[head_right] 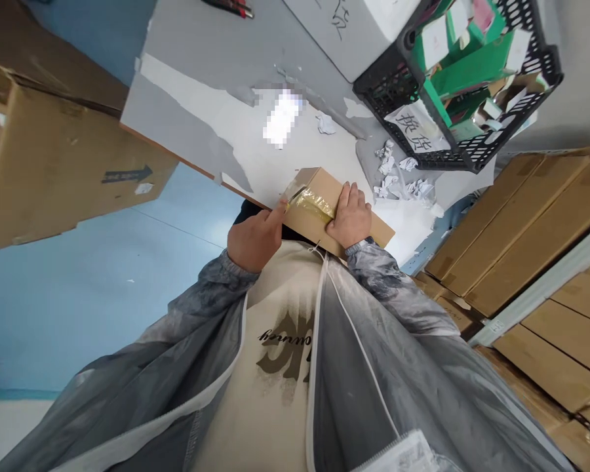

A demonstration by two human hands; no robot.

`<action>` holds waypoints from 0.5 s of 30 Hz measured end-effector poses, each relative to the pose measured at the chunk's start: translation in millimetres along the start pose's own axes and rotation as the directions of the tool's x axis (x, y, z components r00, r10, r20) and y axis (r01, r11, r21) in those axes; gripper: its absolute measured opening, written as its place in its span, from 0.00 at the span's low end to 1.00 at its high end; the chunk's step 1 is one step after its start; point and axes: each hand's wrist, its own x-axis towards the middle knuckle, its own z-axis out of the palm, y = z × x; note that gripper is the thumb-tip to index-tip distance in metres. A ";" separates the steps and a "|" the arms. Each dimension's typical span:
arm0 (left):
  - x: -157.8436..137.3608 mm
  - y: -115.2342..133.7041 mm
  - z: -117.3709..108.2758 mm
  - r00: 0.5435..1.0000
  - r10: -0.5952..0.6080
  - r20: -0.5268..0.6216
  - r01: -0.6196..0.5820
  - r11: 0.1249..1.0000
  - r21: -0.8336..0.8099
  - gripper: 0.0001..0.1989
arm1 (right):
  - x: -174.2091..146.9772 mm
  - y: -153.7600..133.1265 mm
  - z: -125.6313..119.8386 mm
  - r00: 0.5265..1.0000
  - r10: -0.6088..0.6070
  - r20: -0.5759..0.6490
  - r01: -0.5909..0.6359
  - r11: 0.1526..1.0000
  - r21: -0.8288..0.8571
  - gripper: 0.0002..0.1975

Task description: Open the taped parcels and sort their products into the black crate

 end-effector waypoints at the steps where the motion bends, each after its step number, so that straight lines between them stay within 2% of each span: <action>1: 5.7 0.7 0.8 1.000 0.001 -0.009 -0.001 1.000 -0.001 0.32 | 3.0 1.1 1.3 1.000 0.008 -0.004 -0.008 1.000 -0.007 0.60; 6: 24.6 -5.0 11.3 0.999 -0.013 -0.030 0.013 1.000 -0.005 0.31 | 7.4 0.7 10.7 0.998 -0.016 -0.053 0.015 1.000 -0.010 0.55; 9: 28.1 -14.9 18.5 0.999 0.024 -0.026 -0.025 0.999 -0.033 0.31 | 0.4 -5.1 18.1 0.997 -0.014 -0.079 0.015 1.000 0.018 0.52; 15: 28.0 -39.3 13.0 0.994 0.061 0.096 -0.063 0.998 0.023 0.30 | -17.6 -14.6 22.8 0.999 -0.033 -0.042 0.035 0.998 0.052 0.51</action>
